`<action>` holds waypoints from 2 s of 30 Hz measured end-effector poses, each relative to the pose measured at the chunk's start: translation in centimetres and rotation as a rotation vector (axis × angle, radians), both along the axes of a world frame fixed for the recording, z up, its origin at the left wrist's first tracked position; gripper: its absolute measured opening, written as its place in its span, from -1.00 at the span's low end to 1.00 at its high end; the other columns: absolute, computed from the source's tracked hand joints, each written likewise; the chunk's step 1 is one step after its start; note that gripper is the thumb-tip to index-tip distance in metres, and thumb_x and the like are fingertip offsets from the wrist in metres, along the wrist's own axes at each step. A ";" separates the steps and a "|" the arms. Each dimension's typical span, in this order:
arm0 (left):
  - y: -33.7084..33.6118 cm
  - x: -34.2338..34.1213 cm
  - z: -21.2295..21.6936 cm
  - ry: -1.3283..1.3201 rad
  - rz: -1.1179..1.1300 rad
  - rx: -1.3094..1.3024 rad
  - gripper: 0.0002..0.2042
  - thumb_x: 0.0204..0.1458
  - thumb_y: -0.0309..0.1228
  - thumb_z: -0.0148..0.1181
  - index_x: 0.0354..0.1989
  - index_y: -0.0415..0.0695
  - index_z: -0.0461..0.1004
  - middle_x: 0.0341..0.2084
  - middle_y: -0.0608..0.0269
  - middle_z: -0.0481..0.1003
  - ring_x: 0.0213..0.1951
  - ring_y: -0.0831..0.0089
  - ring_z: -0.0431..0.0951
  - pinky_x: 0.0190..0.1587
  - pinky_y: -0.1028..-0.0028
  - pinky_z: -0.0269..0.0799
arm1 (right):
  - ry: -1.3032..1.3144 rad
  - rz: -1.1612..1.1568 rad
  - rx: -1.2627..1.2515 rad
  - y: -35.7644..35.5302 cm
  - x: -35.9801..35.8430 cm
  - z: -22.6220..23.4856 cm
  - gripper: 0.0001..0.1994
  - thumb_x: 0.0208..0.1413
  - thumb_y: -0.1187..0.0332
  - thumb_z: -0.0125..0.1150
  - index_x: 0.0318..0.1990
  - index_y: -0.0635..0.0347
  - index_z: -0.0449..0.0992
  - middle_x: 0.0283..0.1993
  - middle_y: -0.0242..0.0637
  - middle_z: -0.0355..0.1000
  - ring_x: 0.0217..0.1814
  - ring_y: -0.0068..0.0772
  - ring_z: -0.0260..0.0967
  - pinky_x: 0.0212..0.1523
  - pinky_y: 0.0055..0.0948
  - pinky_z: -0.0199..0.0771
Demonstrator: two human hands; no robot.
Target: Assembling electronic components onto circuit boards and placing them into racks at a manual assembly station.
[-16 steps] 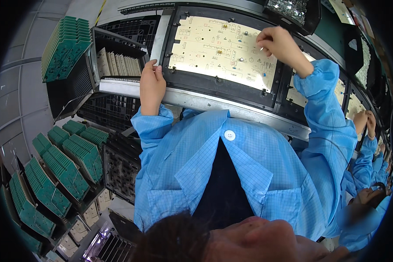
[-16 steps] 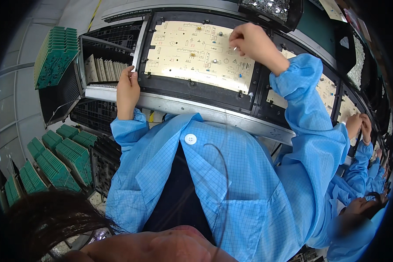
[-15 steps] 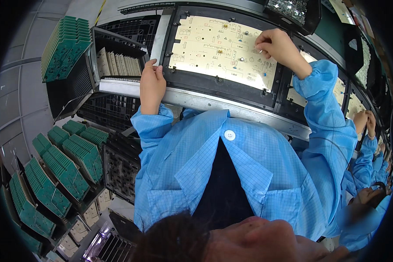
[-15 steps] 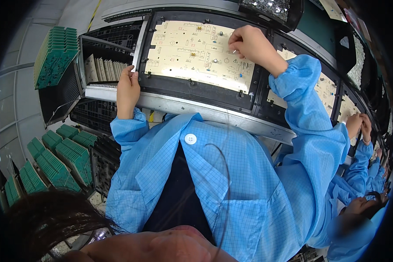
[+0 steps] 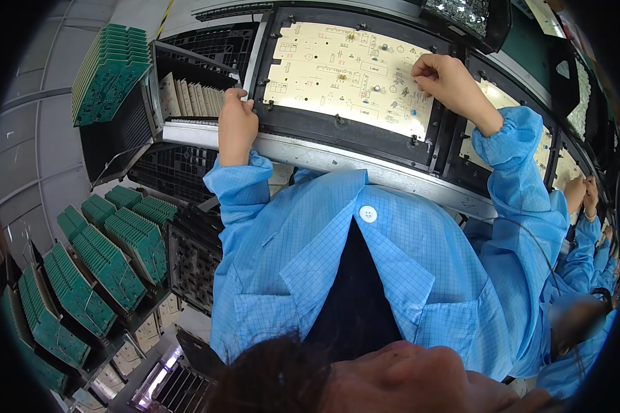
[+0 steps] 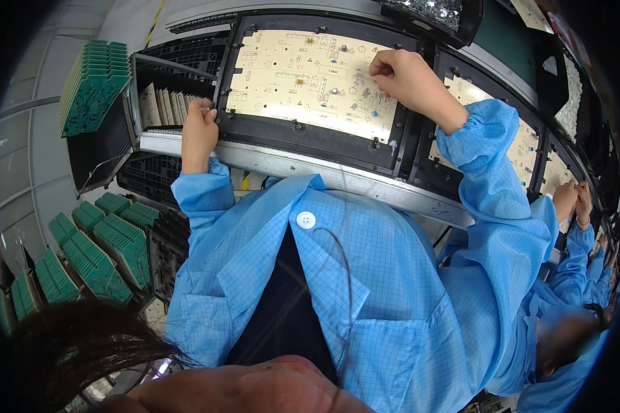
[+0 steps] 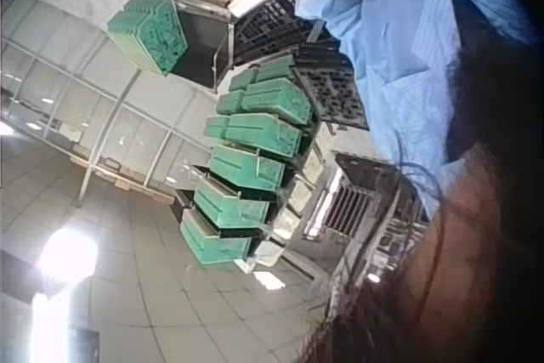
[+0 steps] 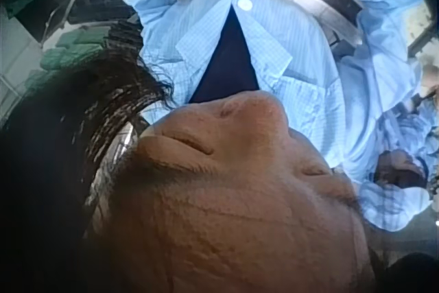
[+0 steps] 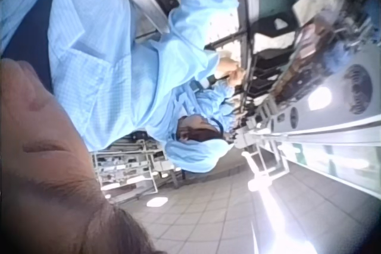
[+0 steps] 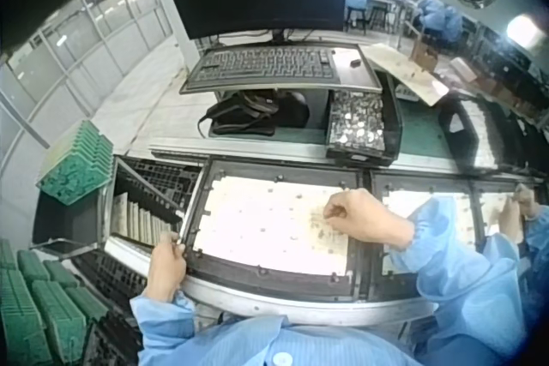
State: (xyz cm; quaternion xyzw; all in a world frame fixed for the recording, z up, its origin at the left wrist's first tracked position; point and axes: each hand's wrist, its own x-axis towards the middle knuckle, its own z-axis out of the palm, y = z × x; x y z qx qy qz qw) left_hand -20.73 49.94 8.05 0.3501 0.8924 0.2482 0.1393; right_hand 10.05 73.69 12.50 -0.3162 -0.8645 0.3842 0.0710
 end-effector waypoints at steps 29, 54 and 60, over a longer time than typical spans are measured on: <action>12.4 16.5 3.3 0.218 -1.035 0.041 -0.80 -0.23 -0.71 0.06 -0.35 -0.40 0.46 -0.39 -0.18 0.46 -0.28 0.01 0.47 -0.15 0.21 0.44 | 0.709 -0.700 -0.250 -9.6 12.6 1.2 -0.87 0.22 0.50 0.18 -0.11 0.31 0.50 -0.31 -0.37 0.45 -0.33 -0.63 0.32 -0.26 -0.66 0.33; 23.8 16.0 1.6 -0.014 -0.768 -0.007 -0.82 -0.07 -0.42 0.29 -0.34 -0.25 0.66 -0.48 0.09 0.62 -0.44 0.35 0.62 -0.26 0.43 0.54 | 0.871 -0.972 -0.145 -7.6 14.4 -4.9 -0.85 0.20 0.49 0.21 -0.10 0.30 0.54 -0.30 -0.34 0.52 -0.35 -0.67 0.32 -0.30 -0.69 0.30; 24.9 15.5 -0.5 0.074 -0.832 0.038 -0.85 -0.08 -0.43 0.23 -0.41 -0.26 0.63 -0.50 -0.04 0.59 -0.39 0.13 0.62 -0.22 0.25 0.52 | 0.827 -0.978 -0.114 -7.4 13.9 -4.7 -0.81 0.20 0.49 0.21 -0.06 0.33 0.53 -0.28 -0.31 0.52 -0.30 -0.63 0.37 -0.24 -0.67 0.35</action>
